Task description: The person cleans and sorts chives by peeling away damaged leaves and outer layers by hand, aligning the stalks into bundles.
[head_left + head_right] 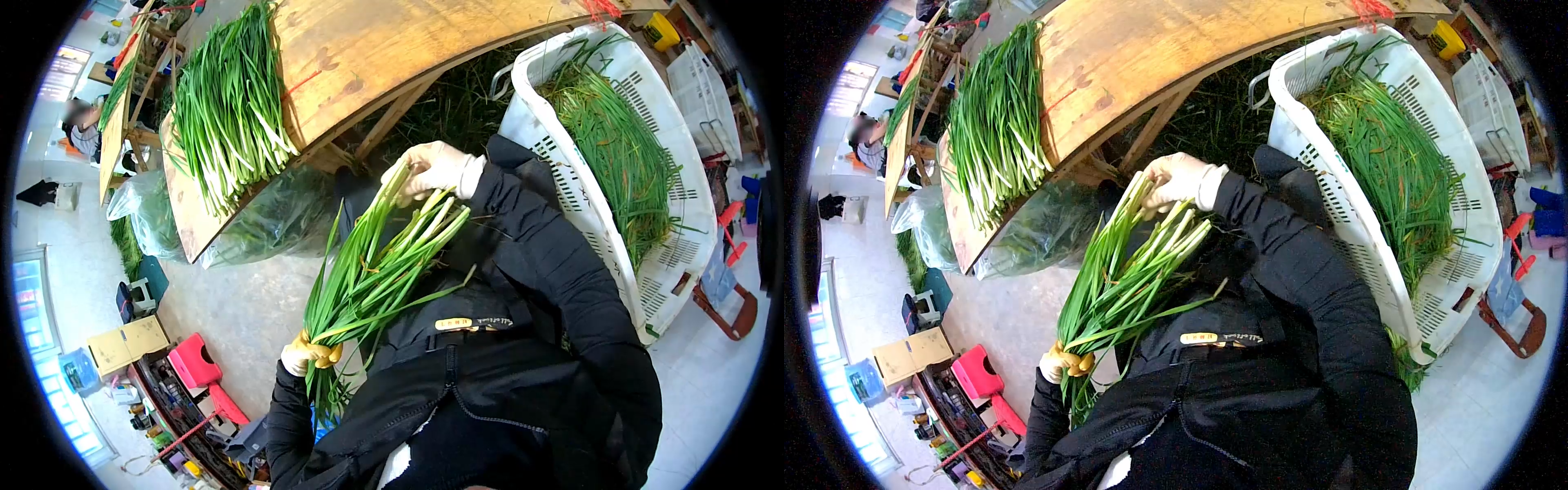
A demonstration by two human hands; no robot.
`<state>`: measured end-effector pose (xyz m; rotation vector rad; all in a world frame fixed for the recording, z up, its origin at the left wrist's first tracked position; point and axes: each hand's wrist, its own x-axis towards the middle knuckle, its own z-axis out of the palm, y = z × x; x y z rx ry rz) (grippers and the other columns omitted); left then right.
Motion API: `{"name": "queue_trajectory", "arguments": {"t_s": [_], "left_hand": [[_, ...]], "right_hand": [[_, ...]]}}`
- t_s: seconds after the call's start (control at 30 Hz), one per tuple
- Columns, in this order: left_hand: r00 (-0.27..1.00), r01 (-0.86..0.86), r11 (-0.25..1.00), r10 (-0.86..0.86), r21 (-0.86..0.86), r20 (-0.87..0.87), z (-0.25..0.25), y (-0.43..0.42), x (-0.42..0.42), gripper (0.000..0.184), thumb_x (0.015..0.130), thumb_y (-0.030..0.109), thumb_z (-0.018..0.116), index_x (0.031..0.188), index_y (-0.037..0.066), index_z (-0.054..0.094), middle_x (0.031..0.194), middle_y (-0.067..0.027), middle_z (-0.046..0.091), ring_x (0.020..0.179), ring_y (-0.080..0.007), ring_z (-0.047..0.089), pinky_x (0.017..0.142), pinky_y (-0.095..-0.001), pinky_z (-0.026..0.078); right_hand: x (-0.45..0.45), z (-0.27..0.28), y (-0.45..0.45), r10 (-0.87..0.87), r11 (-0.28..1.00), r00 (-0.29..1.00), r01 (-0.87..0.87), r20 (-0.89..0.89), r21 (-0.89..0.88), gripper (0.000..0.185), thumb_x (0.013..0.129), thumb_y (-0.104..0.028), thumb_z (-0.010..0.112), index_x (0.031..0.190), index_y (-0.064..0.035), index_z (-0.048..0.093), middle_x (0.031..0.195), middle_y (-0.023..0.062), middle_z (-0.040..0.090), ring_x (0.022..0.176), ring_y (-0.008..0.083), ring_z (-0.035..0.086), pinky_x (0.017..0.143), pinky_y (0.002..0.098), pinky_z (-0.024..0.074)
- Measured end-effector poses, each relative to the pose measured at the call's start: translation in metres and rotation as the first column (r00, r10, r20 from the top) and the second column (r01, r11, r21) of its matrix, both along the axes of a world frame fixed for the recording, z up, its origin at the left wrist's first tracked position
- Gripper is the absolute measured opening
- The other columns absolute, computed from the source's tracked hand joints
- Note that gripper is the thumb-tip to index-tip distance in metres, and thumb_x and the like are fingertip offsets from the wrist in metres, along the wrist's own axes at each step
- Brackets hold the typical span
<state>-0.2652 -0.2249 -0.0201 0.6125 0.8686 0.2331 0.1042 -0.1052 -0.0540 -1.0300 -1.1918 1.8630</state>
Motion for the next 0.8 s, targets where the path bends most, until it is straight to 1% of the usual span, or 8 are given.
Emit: {"name": "queue_trajectory", "arguments": {"t_s": [0.13,0.2,0.3,0.33,0.43,0.5,0.73,0.8], "left_hand": [[0.992,0.004,1.0,-0.003,0.005,-0.129,0.007,-0.002,-0.002,0.025,0.052,0.004,0.052,0.076,-0.003,0.052,0.045,-0.0068,0.04,0.036,-0.0137,0.032,0.037,-0.0272,0.023],[0.993,-0.048,0.999,0.048,-0.004,-0.111,0.007,-0.006,-0.006,0.025,0.053,0.004,0.052,0.077,-0.002,0.052,0.047,-0.0071,0.041,0.037,-0.0143,0.033,0.037,-0.0266,0.024],[0.995,-0.056,0.998,0.057,0.005,-0.087,-0.005,-0.009,-0.018,0.025,0.057,0.006,0.056,0.081,-0.002,0.053,0.052,-0.008,0.045,0.038,-0.012,0.035,0.036,-0.0245,0.025],[0.998,-0.042,0.999,0.042,-0.008,-0.039,-0.008,-0.009,-0.022,0.028,0.06,0.008,0.059,0.086,-0.003,0.053,0.056,-0.0083,0.047,0.038,-0.0096,0.035,0.035,-0.0225,0.026],[0.994,0.066,0.998,-0.067,-0.02,-0.083,-0.005,0.001,-0.018,0.025,0.061,0.006,0.058,0.085,-0.002,0.053,0.057,-0.0081,0.047,0.04,-0.0092,0.036,0.036,-0.0224,0.026],[0.989,0.115,0.993,-0.115,-0.01,-0.094,0.007,0.01,-0.009,0.021,0.062,0.006,0.058,0.081,-0.002,0.054,0.058,-0.0079,0.049,0.041,-0.0094,0.038,0.037,-0.0221,0.027],[0.972,0.195,0.981,-0.193,0.006,-0.134,0.013,0.013,-0.003,0.019,0.063,0.008,0.059,0.077,-0.003,0.054,0.059,-0.0078,0.05,0.043,-0.0088,0.04,0.038,-0.0214,0.029],[0.969,0.201,0.98,-0.198,0.005,-0.145,0.013,0.013,0.0,0.02,0.063,0.01,0.059,0.078,-0.003,0.054,0.059,-0.0078,0.05,0.042,-0.0088,0.039,0.038,-0.0214,0.029]], "right_hand": [[0.055,0.001,0.018,-0.228,0.95,0.91,0.131,0.347,0.283,0.019,0.071,0.003,0.056,0.089,-0.0031,0.057,0.082,0.0113,0.062,0.07,0.0176,0.062,0.061,0.0256,0.0489],[0.091,-0.003,0.024,-0.708,0.688,0.268,0.05,0.654,0.724,0.018,0.072,-0.004,0.055,0.09,-0.0067,0.058,0.08,0.0112,0.06,0.073,0.0225,0.06,0.064,0.03,0.0481],[0.105,0.005,0.03,-0.457,0.883,-0.174,-0.203,0.872,0.422,0.013,0.076,-0.015,0.051,0.078,-0.0072,0.06,0.077,0.0129,0.06,0.077,0.025,0.06,0.064,0.0369,0.0489],[0.092,0.009,0.026,-0.382,0.864,-0.115,-0.397,0.917,0.31,0.019,0.078,-0.022,0.047,0.081,-0.01,0.061,0.078,0.0121,0.06,0.079,0.024,0.06,0.065,0.0386,0.0486],[0.035,0.021,0.002,-0.123,0.512,0.634,-0.619,0.764,0.596,0.026,0.078,-0.033,0.046,0.092,-0.0155,0.06,0.087,0.01,0.06,0.082,0.028,0.057,0.074,0.0359,0.0449],[0.01,0.05,-0.017,0.298,0.684,0.587,-0.681,0.753,0.261,0.041,0.08,-0.043,0.048,0.102,-0.01,0.057,0.102,0.015,0.056,0.096,0.0291,0.051,0.081,0.0342,0.0403],[-0.003,0.025,-0.021,0.282,0.745,0.713,-0.584,0.642,0.321,0.027,0.079,-0.033,0.053,0.082,-0.0076,0.063,0.073,0.0063,0.063,0.069,0.0211,0.06,0.062,0.0292,0.0456],[-0.006,0.038,-0.016,-0.058,0.706,0.277,-0.668,0.959,0.236,0.019,0.079,-0.027,0.052,0.073,-0.012,0.063,0.07,0.0055,0.063,0.063,0.0231,0.061,0.056,0.0323,0.0474]]}}
